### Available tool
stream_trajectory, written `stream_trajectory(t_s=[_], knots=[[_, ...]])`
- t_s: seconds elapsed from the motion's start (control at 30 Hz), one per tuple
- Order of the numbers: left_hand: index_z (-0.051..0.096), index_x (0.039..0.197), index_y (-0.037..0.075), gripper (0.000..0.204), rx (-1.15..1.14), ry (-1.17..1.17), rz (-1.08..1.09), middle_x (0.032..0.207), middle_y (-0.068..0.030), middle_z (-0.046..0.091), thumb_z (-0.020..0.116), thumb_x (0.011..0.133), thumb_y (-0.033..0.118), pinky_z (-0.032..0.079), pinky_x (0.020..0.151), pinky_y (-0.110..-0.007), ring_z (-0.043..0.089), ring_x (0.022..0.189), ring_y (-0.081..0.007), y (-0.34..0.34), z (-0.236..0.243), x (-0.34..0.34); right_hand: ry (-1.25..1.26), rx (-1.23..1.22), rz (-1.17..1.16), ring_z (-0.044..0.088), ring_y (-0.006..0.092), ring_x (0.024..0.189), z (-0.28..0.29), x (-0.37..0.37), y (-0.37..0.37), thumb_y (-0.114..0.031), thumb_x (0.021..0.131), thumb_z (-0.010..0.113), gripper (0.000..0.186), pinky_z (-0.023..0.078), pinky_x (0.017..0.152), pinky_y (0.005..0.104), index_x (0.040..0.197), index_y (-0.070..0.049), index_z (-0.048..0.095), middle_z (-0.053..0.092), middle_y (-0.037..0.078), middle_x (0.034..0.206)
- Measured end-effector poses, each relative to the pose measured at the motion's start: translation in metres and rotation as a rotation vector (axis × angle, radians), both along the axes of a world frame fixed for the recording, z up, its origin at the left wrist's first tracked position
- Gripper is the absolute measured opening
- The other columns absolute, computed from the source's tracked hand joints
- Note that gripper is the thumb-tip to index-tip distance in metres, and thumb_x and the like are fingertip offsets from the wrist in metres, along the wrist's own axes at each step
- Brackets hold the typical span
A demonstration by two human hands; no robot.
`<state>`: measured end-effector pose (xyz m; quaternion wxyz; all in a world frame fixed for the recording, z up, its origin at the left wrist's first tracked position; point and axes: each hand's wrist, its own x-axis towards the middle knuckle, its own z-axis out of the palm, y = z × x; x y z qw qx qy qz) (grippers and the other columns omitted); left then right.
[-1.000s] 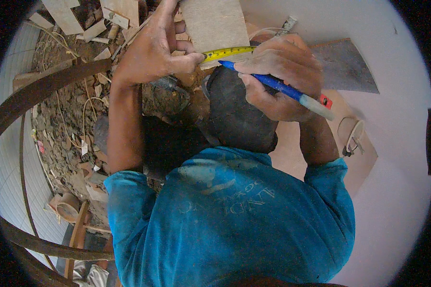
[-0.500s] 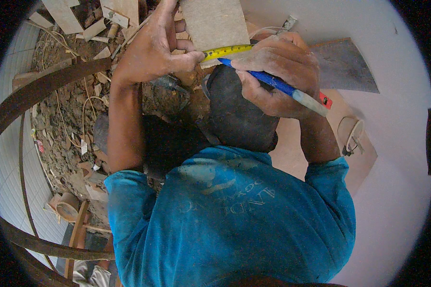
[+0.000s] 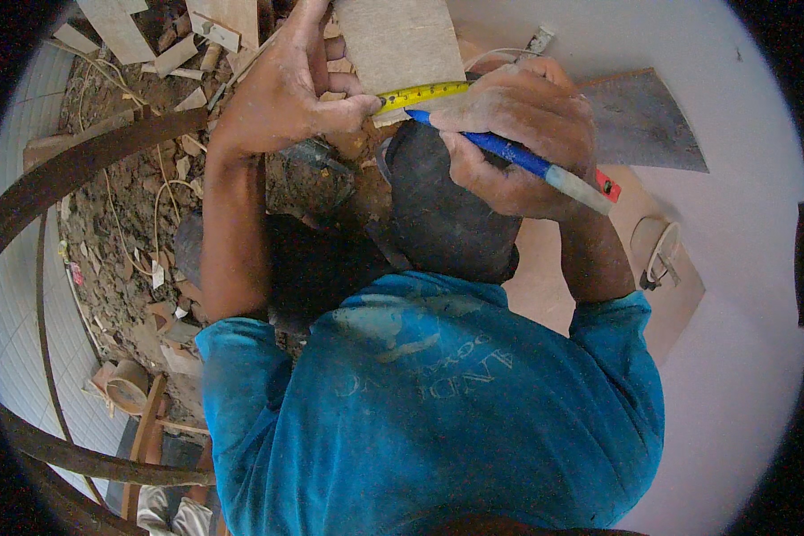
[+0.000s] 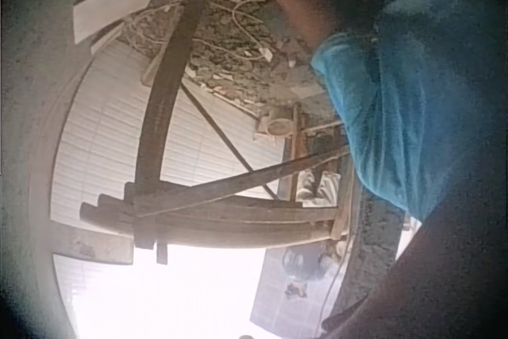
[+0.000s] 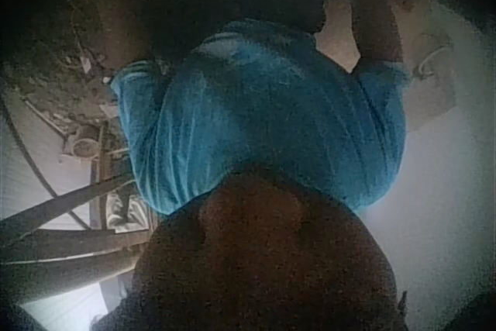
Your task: The person measures and marks a rectangular tile with a tape measure, pen, and spirit level. They then use an angle grinder to cut the tile along the marked line.
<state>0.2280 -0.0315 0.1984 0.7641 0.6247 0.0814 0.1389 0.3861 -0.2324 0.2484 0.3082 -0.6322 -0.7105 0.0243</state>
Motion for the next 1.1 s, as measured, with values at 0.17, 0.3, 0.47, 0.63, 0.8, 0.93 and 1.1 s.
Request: stream_trajectory(t_s=[0.17,0.3,0.47,0.63,0.8,0.93,1.1], knots=[[0.009,0.164,0.001,0.122,0.379,-0.016,-0.065,0.162,-0.0196,0.029,0.090,0.073,0.011,0.035,0.117,-0.037,0.036,0.147,-0.0270,0.016,-0.012,-0.002,0.079,0.097,0.036,0.071,0.0284,0.086,0.003,0.010,-0.003,-0.011,0.077,0.079,0.021,0.055,0.085,0.0426,0.098,-0.010,0.077,0.075,0.012,0.092],[0.035,0.153,0.003,0.081,0.548,0.049,0.221,0.146,-0.0164,0.048,0.078,0.085,0.012,0.048,0.101,-0.036,0.056,0.126,-0.0254,-0.018,0.010,0.004,-0.099,0.105,-0.166,0.070,0.0317,0.089,-0.022,0.032,-0.020,-0.012,0.084,0.077,0.018,0.054,0.083,0.0466,0.101,-0.008,0.076,0.074,0.015,0.100],[0.020,0.164,0.011,0.107,0.026,-0.065,-0.042,0.163,-0.0129,0.032,0.082,0.077,0.002,0.056,0.095,-0.036,0.054,0.133,-0.0280,-0.003,-0.011,-0.001,-0.185,0.057,-0.299,0.069,0.0317,0.093,-0.031,0.017,-0.019,-0.012,0.083,0.076,0.014,0.052,0.083,0.0478,0.097,-0.011,0.075,0.072,0.012,0.098],[0.043,0.154,0.007,0.070,0.130,-0.108,0.159,0.153,-0.0121,0.048,0.074,0.094,0.025,0.049,0.103,-0.037,0.054,0.134,-0.0254,-0.009,-0.011,-0.006,-0.079,0.178,-0.238,0.069,0.0293,0.095,-0.035,0.022,-0.016,-0.020,0.069,0.081,0.020,0.050,0.077,0.0474,0.088,-0.020,0.074,0.068,0.004,0.086],[0.069,0.131,0.006,0.032,0.197,0.136,0.522,0.126,-0.0108,0.070,0.067,0.101,0.017,0.048,0.102,-0.033,0.062,0.119,-0.0177,-0.010,-0.012,0.004,0.371,0.182,-0.293,0.066,0.0237,0.084,-0.016,0.012,-0.016,-0.017,0.091,0.075,0.012,0.051,0.077,0.0365,0.097,-0.009,0.068,0.067,0.009,0.090],[0.066,0.133,0.008,0.040,0.471,-0.004,0.702,0.129,-0.0094,0.063,0.072,0.093,0.005,0.053,0.092,-0.029,0.059,0.120,-0.0166,-0.011,-0.018,0.003,0.394,0.427,-0.359,0.059,0.0152,0.085,-0.001,0.007,0.002,-0.017,0.100,0.069,0.016,0.048,0.079,0.0278,0.102,-0.003,0.063,0.063,0.009,0.099],[0.057,0.140,0.007,0.059,0.379,-0.134,0.779,0.132,-0.0113,0.052,0.074,0.085,-0.004,0.060,0.087,-0.031,0.057,0.122,-0.0233,-0.022,-0.008,0.005,0.643,0.398,-0.406,0.062,0.0139,0.086,0.012,-0.006,0.026,-0.014,0.100,0.067,0.013,0.049,0.079,0.0278,0.102,-0.002,0.063,0.064,0.009,0.099]])
